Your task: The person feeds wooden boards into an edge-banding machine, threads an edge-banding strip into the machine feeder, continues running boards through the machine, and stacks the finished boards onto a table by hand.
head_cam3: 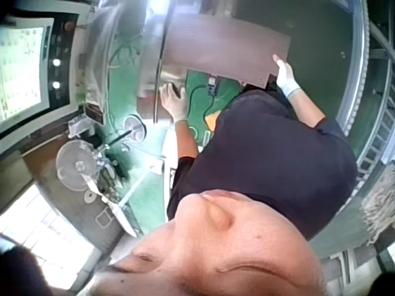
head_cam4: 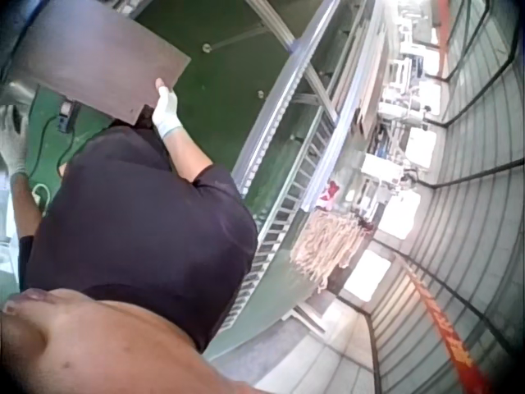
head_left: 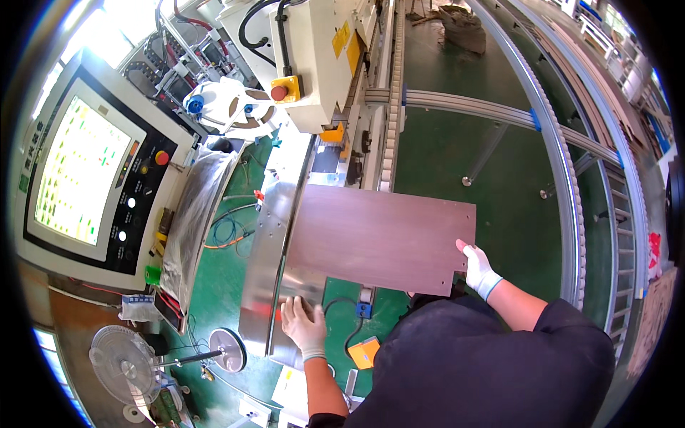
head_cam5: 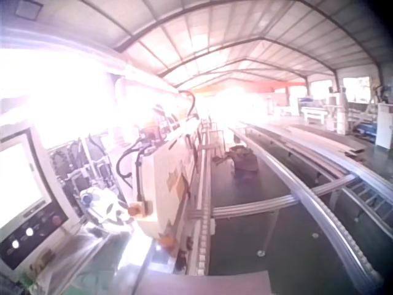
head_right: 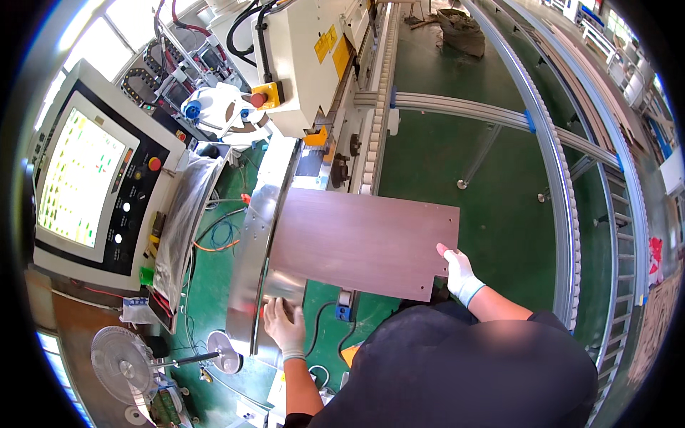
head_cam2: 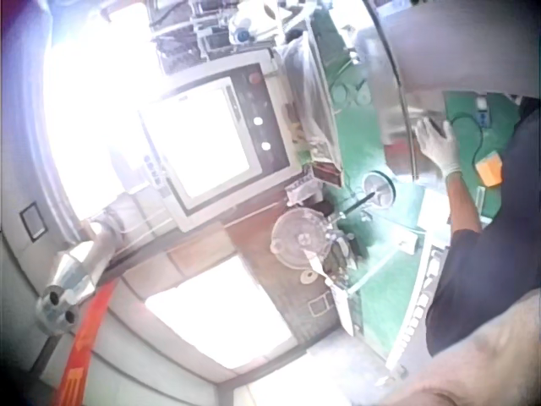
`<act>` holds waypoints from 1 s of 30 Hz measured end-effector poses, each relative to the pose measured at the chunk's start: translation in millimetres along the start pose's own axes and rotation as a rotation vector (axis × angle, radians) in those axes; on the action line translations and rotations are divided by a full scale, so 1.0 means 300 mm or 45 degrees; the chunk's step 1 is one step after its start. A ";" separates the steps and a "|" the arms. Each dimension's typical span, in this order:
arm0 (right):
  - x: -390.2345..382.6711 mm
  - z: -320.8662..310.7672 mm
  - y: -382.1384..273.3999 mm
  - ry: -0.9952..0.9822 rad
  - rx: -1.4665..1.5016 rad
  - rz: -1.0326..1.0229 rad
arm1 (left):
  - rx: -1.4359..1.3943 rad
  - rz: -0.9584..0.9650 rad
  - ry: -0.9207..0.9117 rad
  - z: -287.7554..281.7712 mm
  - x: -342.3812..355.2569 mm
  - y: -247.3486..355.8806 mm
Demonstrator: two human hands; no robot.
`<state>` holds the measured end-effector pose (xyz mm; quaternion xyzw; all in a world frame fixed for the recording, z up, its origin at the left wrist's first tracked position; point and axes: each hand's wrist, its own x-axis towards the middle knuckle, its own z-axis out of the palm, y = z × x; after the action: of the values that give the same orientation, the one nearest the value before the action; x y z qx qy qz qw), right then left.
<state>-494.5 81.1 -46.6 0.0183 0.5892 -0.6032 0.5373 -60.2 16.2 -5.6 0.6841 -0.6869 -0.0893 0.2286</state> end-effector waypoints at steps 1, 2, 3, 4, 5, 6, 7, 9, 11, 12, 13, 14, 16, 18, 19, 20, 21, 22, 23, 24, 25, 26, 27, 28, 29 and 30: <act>0.027 0.020 -0.006 0.007 -0.009 -0.021 | 0.265 0.067 -0.025 0.010 0.017 0.026; 0.054 0.034 -0.007 0.008 -0.006 -0.014 | 0.282 0.022 -0.050 0.032 0.013 0.003; 0.086 0.043 -0.001 0.046 -0.027 -0.048 | 0.287 0.023 -0.057 0.035 0.017 0.002; 0.116 0.049 -0.001 0.085 -0.049 -0.083 | 0.307 0.041 -0.055 0.034 0.019 0.009; 0.139 0.052 -0.016 0.111 -0.121 -0.066 | 0.330 0.054 -0.053 0.025 0.020 0.014; 0.156 0.066 -0.034 0.136 -0.107 -0.053 | 0.331 0.019 -0.070 0.025 0.024 0.021; 0.170 0.083 -0.051 0.162 -0.094 -0.040 | 0.331 0.008 -0.073 0.024 0.032 0.014; 0.192 0.117 -0.105 0.177 -0.085 -0.062 | 0.317 -0.003 -0.072 0.023 0.023 0.011; 0.255 0.128 -0.151 0.189 -0.075 -0.092 | 0.314 -0.005 -0.055 0.014 0.029 0.027; 0.306 0.106 -0.165 0.199 -0.059 -0.089 | 0.302 -0.003 -0.074 0.004 0.040 0.039; 0.359 0.088 -0.180 0.208 -0.042 -0.086 | 0.290 -0.001 -0.092 0.006 0.049 0.042; 0.384 0.117 -0.212 0.209 -0.022 -0.123 | 0.331 0.010 -0.056 0.015 0.047 0.033; 0.422 0.162 -0.296 0.185 -0.068 -0.100 | 0.333 -0.012 -0.066 0.023 0.044 0.025; 0.445 0.212 -0.375 0.188 -0.113 -0.072 | 0.334 -0.022 -0.094 0.014 0.049 0.033; 0.505 0.188 -0.391 0.113 -0.110 -0.099 | 0.334 -0.030 -0.092 0.014 0.058 0.040; 0.532 0.186 -0.414 0.140 -0.093 -0.077 | 0.331 -0.045 -0.106 0.008 0.057 0.045; 0.544 0.232 -0.457 0.160 -0.083 -0.057 | 0.324 -0.068 -0.114 0.012 0.056 0.055; 0.533 0.276 -0.488 0.255 -0.150 -0.042 | 0.325 -0.088 -0.107 0.011 0.052 0.054; 0.567 0.282 -0.515 0.240 -0.164 -0.047 | 0.335 -0.056 -0.107 0.013 0.054 0.051; 0.613 0.271 -0.535 0.232 -0.141 -0.050 | 0.347 -0.025 -0.109 0.014 0.056 0.048; 0.657 0.261 -0.558 0.225 -0.117 -0.054 | 0.345 -0.042 -0.098 0.017 0.058 0.052; 0.692 0.256 -0.575 0.204 -0.122 -0.067 | 0.347 -0.037 -0.103 0.017 0.059 0.052; 0.731 0.249 -0.596 0.189 -0.131 -0.065 | 0.351 -0.032 -0.107 0.015 0.058 0.051; 0.771 0.244 -0.620 0.187 -0.134 -0.065 | 0.354 -0.046 -0.098 0.013 0.057 0.051; 0.804 0.252 -0.638 0.186 -0.136 -0.063 | 0.348 -0.051 -0.105 0.012 0.055 0.052; 0.764 0.330 -0.665 0.295 -0.161 -0.146 | 0.341 -0.059 -0.113 0.011 0.051 0.053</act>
<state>-664.3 -189.1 -28.8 0.0201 0.6840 -0.5886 0.4305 -75.3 1.3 1.4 0.7195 -0.6862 -0.0321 0.1025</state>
